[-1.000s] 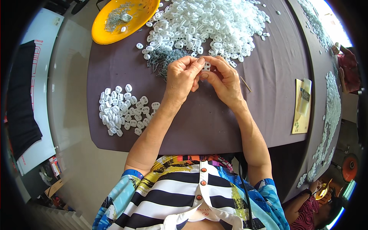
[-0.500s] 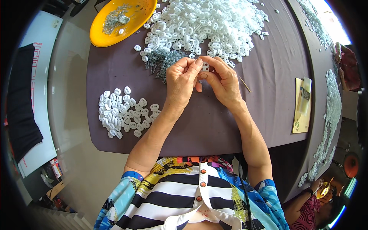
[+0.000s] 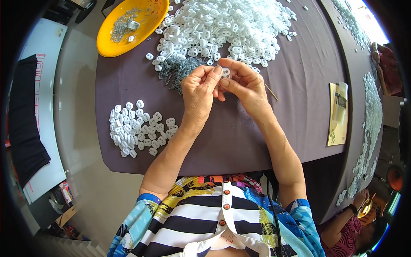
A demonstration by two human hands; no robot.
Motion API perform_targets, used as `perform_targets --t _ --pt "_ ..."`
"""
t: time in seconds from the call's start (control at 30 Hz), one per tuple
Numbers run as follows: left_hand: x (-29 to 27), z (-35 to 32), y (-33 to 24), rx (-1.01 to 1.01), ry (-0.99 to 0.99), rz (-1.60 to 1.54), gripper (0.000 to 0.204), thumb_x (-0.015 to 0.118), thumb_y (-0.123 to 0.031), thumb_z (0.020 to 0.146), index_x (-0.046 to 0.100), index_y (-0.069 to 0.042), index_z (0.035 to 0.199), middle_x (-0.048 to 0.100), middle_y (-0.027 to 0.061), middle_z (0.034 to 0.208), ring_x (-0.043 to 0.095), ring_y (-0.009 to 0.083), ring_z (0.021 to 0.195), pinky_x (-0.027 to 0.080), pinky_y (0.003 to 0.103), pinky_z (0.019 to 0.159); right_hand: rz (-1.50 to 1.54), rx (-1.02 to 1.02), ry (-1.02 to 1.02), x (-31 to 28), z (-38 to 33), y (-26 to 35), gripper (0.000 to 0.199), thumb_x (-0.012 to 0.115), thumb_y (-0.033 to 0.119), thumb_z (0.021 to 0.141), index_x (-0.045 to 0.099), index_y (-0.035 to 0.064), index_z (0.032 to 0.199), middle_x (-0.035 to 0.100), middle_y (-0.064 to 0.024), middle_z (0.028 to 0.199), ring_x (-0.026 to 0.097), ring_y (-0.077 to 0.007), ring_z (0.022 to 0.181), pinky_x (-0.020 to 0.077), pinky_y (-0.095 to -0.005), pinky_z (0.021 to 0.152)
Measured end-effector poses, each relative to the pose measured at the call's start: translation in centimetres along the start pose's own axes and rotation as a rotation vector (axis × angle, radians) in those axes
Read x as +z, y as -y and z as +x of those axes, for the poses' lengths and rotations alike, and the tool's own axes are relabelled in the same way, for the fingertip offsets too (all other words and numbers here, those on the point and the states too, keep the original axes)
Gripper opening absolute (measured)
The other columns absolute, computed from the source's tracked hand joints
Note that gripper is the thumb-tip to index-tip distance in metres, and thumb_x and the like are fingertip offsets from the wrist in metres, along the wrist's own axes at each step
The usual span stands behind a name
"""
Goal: The person assembles plastic cord locks by picking up small plastic pieces and inserting plastic pins into them by hand, then placing the finished pieces onto the table.
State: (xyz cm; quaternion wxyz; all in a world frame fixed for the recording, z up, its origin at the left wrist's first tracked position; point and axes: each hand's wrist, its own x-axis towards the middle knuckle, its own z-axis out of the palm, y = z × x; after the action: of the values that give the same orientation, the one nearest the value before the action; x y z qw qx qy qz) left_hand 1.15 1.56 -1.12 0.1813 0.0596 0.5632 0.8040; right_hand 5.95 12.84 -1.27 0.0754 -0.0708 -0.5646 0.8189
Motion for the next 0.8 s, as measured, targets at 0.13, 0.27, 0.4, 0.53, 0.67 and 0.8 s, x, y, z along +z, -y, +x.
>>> perform_targets --t 0.13,0.27,0.4,0.53,0.67,0.8 --pt "0.0 0.0 0.3 0.001 -0.011 -0.017 0.017 0.058 -0.013 0.085 0.058 -0.001 0.072 0.050 -0.0010 0.055 0.042 0.0028 0.042 0.038 0.018 0.036 0.069 0.025 -0.001 0.1 0.0 0.4 0.039 0.058 -0.006 0.077 0.051 -0.0019 0.115 0.051 0.0003 0.073 0.056 -0.0080 0.066 0.0490 -0.0228 0.062" --pt "0.2 0.1 0.2 0.001 -0.001 0.023 0.017 0.058 -0.012 0.084 0.058 -0.001 0.072 0.052 -0.0004 0.055 0.042 0.0030 0.041 0.038 0.018 0.035 0.104 0.034 -0.021 -0.2 0.0 0.3 0.040 0.059 -0.005 0.076 0.051 -0.0017 0.115 0.051 0.0003 0.071 0.056 -0.0090 0.064 0.0490 -0.0233 0.061" --pt "0.2 0.1 -0.2 -0.017 0.039 0.117 0.016 0.059 -0.012 0.083 0.058 0.000 0.072 0.053 0.0004 0.056 0.042 0.0030 0.040 0.038 0.018 0.034 0.064 0.075 -0.019 -0.4 0.0 0.9 0.040 0.060 -0.004 0.075 0.051 -0.0019 0.113 0.052 -0.0002 0.069 0.057 -0.0102 0.062 0.0489 -0.0241 0.059" --pt "-0.4 0.3 0.2 -0.083 0.043 0.030 0.017 0.059 -0.011 0.083 0.058 0.000 0.070 0.052 0.0002 0.055 0.041 0.0028 0.040 0.039 0.018 0.033 0.042 0.078 -0.023 -0.3 0.1 0.7 0.037 0.059 -0.003 0.075 0.052 -0.0014 0.112 0.053 -0.0001 0.069 0.058 -0.0102 0.062 0.0484 -0.0233 0.059" --pt "-0.2 0.2 -0.1 -0.113 0.034 -0.020 0.017 0.059 -0.011 0.082 0.058 0.000 0.069 0.048 -0.0005 0.053 0.040 0.0027 0.040 0.040 0.019 0.034 0.070 0.099 -0.054 -0.7 0.1 0.9 0.032 0.059 -0.003 0.076 0.055 -0.0004 0.108 0.054 -0.0002 0.071 0.058 -0.0099 0.062 0.0477 -0.0225 0.060" --pt "-0.4 0.3 -0.6 -0.156 0.065 -0.025 0.017 0.060 -0.012 0.081 0.058 0.000 0.069 0.048 -0.0006 0.053 0.041 0.0029 0.040 0.042 0.021 0.035 0.017 0.097 -0.022 -0.8 0.1 1.0 0.026 0.059 -0.002 0.077 0.059 0.0010 0.103 0.057 -0.0008 0.072 0.057 -0.0095 0.061 0.0471 -0.0222 0.060"
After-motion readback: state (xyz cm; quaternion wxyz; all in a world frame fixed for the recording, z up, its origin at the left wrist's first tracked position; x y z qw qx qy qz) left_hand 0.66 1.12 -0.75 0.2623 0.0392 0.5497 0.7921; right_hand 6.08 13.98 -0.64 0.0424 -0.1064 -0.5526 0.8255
